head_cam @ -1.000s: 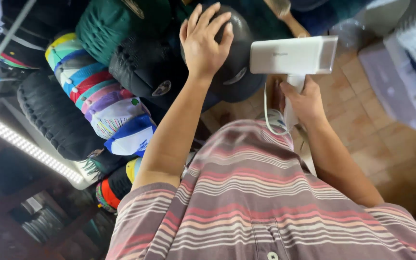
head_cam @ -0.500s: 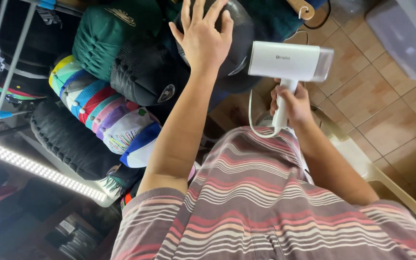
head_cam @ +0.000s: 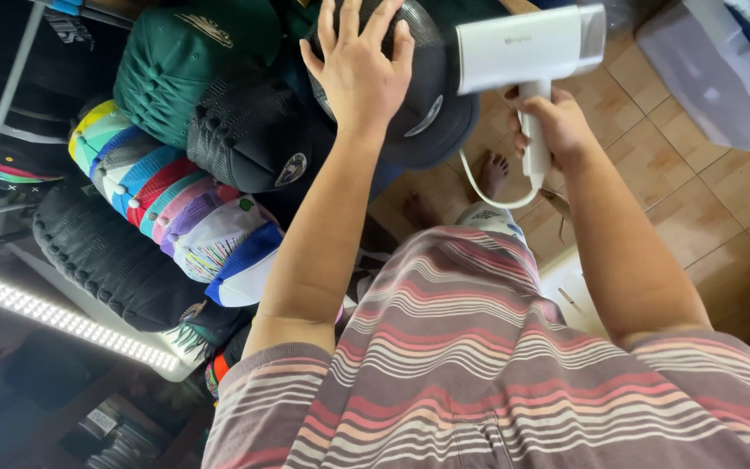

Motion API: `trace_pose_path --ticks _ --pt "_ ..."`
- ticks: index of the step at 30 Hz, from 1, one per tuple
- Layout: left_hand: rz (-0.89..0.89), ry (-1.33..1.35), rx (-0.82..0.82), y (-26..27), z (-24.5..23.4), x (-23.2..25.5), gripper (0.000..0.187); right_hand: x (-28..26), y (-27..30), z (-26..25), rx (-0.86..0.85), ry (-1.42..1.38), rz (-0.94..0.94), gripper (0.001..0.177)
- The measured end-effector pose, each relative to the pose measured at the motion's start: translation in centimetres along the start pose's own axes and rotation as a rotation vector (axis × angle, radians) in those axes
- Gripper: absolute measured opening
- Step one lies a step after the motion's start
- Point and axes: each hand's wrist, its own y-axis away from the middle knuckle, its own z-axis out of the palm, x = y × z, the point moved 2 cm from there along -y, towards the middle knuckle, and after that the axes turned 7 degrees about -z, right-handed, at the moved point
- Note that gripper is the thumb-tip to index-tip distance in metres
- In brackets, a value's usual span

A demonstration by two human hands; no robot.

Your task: Brushing and steaming a black baseball cap to clean and reshape it.

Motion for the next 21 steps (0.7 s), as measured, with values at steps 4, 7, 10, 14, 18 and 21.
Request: trace_pose_path --ticks 4,7,10,14,18,21 --pt "0.003 -0.009 -0.008 0.3 -0.2 0.0 0.031 1.4 -0.1 -0.8 0.019 -0.011 0.044 0.027" --pt "0.021 -0.014 0.001 0.0 0.0 -0.1 0.030 0.2 -1.8 -1.1 -0.044 0.005 -0.008 0.029" --pt "0.008 -0.024 0.006 0.1 0.0 0.0 0.031 -2.3 -3.3 -0.8 -0.041 0.083 0.008 0.021" --pt "0.016 -0.039 0.033 0.1 0.1 0.1 0.029 -4.7 -4.5 -0.8 -0.169 0.137 -0.015 0.021" --pt "0.015 -0.041 0.011 0.0 0.2 0.0 0.031 -4.0 -3.8 -1.2 -0.181 0.143 -0.024 0.025" --pt "0.016 -0.030 0.008 0.1 0.1 0.0 0.029 -1.5 -1.2 -0.9 -0.088 0.069 0.014 0.029"
